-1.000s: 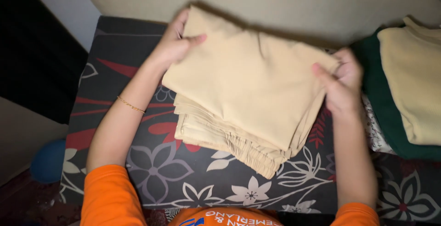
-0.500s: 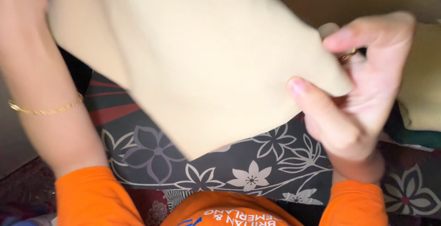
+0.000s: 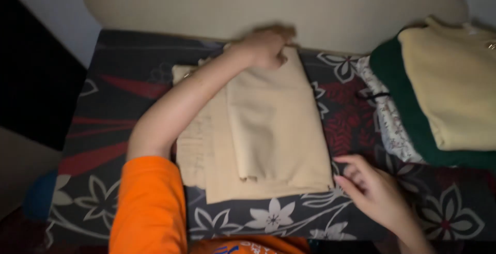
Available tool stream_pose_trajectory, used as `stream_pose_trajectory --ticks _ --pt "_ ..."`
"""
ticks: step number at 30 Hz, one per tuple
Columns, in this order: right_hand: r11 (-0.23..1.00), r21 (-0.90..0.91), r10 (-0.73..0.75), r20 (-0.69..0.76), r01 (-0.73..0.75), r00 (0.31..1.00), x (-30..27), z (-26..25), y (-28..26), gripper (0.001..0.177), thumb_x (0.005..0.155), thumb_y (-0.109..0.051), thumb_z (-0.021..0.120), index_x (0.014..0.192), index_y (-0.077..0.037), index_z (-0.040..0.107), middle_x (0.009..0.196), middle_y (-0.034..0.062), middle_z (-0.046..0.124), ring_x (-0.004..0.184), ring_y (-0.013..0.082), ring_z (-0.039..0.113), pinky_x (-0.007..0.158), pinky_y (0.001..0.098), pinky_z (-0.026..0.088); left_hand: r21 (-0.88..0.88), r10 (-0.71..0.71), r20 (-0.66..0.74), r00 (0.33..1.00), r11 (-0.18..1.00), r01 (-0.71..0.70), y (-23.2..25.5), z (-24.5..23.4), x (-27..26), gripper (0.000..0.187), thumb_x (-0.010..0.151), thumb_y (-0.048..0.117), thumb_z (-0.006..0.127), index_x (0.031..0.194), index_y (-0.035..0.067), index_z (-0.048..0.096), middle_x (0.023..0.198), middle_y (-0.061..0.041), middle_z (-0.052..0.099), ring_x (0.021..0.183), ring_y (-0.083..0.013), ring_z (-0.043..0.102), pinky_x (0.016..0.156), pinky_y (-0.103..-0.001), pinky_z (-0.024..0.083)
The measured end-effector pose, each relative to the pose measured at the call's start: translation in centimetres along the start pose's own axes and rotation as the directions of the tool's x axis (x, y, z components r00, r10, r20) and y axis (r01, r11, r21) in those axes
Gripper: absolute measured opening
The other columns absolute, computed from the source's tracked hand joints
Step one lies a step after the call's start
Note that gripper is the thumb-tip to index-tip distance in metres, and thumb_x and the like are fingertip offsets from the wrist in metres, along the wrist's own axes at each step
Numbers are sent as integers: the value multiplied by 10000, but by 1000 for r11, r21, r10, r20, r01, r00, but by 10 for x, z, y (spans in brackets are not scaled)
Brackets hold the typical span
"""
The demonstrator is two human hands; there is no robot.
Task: Folding a pair of beige pants and buttoning a grey cardigan.
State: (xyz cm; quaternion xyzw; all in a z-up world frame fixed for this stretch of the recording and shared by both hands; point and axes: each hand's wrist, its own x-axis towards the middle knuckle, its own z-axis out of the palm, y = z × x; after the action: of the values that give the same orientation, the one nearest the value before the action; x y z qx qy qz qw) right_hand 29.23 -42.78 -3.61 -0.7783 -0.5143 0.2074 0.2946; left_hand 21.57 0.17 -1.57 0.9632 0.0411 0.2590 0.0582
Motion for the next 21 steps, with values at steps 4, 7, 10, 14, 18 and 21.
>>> stream_pose_trajectory --ticks 4,7,10,14,18,21 --pt "955 -193 -269 -232 226 935 6 -38 -43 309 836 -75 742 1137 -82 672 738 15 688 596 95 649 569 247 531 -40 -203 133 970 977 209 15 -56 -48 417 875 309 723 1229 99 653 1118 -185 714 1067 -373 657 894 -496 511" --pt "932 -85 -362 -206 352 909 40 -27 -102 290 888 -64 713 1173 -53 659 818 31 708 665 105 674 588 254 530 26 -365 4 931 931 365 31 -114 -88 358 897 314 729 1184 107 676 1023 -160 733 997 -359 685 849 -501 520" --pt "840 -169 -528 -30 516 849 95 5 -151 281 939 -168 674 1191 -49 637 831 96 708 665 201 698 588 332 545 39 -624 50 780 781 623 49 -146 -129 266 937 372 703 1068 142 728 890 -97 760 928 -321 720 824 -497 538" --pt "793 -364 -390 313 488 866 156 63 -195 396 1034 -407 523 1290 -107 554 632 115 668 596 323 688 580 475 519 113 -735 143 663 677 727 39 -132 -158 344 926 492 671 906 167 784 855 -76 759 897 -315 727 811 -504 544" --pt "724 -496 -336 353 479 873 177 100 -202 640 946 -550 571 1317 -39 469 541 100 639 484 326 665 500 488 538 288 -715 318 622 698 656 25 -111 -172 536 907 628 624 832 123 788 861 -114 746 915 -343 715 796 -540 533" --pt "715 -477 -356 379 510 854 183 100 -195 562 865 -376 595 1318 -58 496 511 89 629 433 313 637 468 472 533 263 -679 327 657 734 627 26 -108 -175 596 942 645 588 829 84 756 866 -150 747 902 -369 714 781 -544 532"
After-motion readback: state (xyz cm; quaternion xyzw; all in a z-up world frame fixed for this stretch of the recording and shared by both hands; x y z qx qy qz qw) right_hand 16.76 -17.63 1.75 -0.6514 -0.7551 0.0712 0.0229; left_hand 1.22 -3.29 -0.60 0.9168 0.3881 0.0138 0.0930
